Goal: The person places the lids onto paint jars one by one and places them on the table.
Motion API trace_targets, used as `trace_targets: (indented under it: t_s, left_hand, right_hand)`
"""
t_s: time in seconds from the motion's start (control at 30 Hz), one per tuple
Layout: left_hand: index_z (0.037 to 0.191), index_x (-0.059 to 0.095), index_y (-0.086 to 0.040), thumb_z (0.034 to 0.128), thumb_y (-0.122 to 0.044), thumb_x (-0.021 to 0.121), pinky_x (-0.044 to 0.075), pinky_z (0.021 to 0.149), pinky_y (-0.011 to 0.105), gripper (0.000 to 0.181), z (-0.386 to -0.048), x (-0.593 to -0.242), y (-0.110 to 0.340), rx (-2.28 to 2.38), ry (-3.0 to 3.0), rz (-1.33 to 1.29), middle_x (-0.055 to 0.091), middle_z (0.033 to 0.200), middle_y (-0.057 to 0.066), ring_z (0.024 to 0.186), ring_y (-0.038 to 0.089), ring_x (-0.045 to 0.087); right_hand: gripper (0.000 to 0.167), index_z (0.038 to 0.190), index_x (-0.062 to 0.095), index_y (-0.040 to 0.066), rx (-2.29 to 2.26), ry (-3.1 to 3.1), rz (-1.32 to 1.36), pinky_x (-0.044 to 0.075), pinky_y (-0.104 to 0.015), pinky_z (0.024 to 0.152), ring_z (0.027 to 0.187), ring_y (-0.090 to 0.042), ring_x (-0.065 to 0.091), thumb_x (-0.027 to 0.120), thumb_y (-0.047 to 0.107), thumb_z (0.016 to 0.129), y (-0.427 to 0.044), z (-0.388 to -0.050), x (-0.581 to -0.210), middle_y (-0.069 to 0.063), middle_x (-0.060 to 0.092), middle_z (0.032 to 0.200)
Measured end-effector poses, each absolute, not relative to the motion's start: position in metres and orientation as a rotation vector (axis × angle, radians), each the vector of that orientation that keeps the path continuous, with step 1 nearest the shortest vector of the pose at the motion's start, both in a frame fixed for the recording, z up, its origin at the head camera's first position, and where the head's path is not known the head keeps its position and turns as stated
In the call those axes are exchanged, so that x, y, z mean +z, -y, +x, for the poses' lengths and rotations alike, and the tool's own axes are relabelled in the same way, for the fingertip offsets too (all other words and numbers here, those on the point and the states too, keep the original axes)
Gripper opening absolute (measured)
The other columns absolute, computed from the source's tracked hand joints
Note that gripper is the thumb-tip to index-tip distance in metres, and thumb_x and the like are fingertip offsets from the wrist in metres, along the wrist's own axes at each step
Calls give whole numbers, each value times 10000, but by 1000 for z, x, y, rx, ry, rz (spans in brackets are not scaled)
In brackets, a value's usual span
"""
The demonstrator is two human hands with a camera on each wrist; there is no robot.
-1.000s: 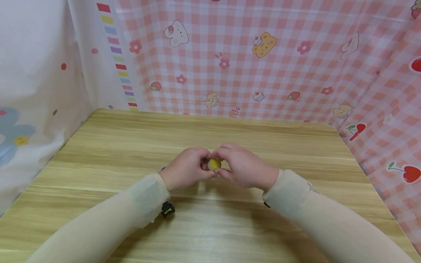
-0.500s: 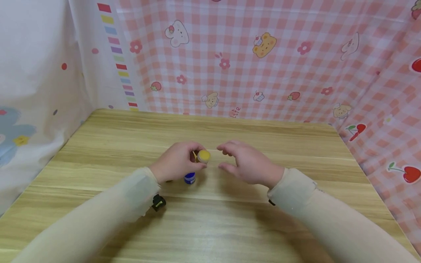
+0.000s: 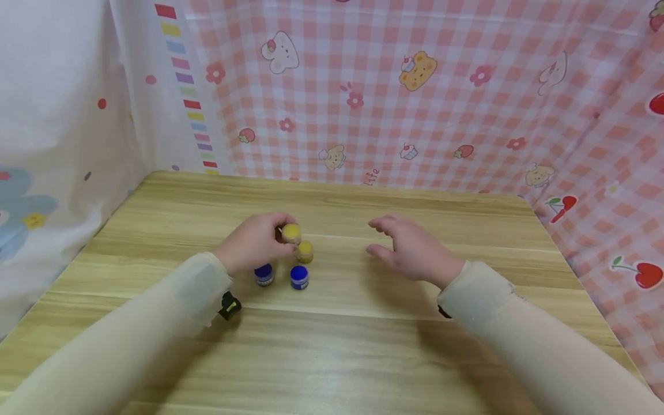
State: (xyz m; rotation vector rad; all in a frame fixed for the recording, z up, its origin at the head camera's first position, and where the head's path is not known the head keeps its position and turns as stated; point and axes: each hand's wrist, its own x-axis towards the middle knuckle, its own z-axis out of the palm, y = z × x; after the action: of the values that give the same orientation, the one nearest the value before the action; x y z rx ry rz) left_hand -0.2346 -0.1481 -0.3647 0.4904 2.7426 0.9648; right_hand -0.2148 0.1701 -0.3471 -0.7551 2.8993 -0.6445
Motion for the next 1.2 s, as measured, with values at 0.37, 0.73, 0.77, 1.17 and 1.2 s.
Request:
trace_targets:
  t_s: [0.37,0.73,0.77,1.17,1.2]
  left_hand:
    - [1274,644,-115,951,-181,748,550,923,401,346,-250,-373,173,815,-2772,386,688,1122,59,985,238,633]
    - [1166,684,-114,942,-209,791,524,1007,472,266,-257,-376,184,676,-2759,400,699,1127,74,1027,262,624]
    - [1169,688,-112,938,-205,793,524,995,466,269,-258,-376,185,666,-2757,402,703,1122,72,1019,257,625]
    - [1323,681,-62,919,-211,811,508,1040,471,450,-260,-382,184,569,-2720,418,712,1151,68,1029,233,616]
    - [1329,679,-63,921,-213,809,505,1049,478,454,-260,-383,183,562,-2716,419,712,1160,69,1036,233,617]
  right_hand:
    - [629,1544,461,6,-561,-2920,-473,428,-602,1162,1410,-435,520,626,372,1061,-198,-231,-355,-223,448,1602]
    - [714,1597,348,-33,-530,-2945,-352,226,-644,1263,1568,-498,240,550,424,1086,-223,-242,-357,-289,235,1701]
    - [721,1598,343,-35,-527,-2945,-348,214,-645,1267,1573,-498,224,541,436,1089,-225,-243,-357,-289,227,1703]
    - [839,1631,263,-30,-515,-2907,-293,119,-638,1291,1610,-480,103,474,568,1082,-243,-252,-366,-291,163,1721]
    - [840,1630,261,-34,-515,-2906,-292,108,-634,1294,1613,-474,96,474,565,1082,-244,-252,-367,-293,166,1719]
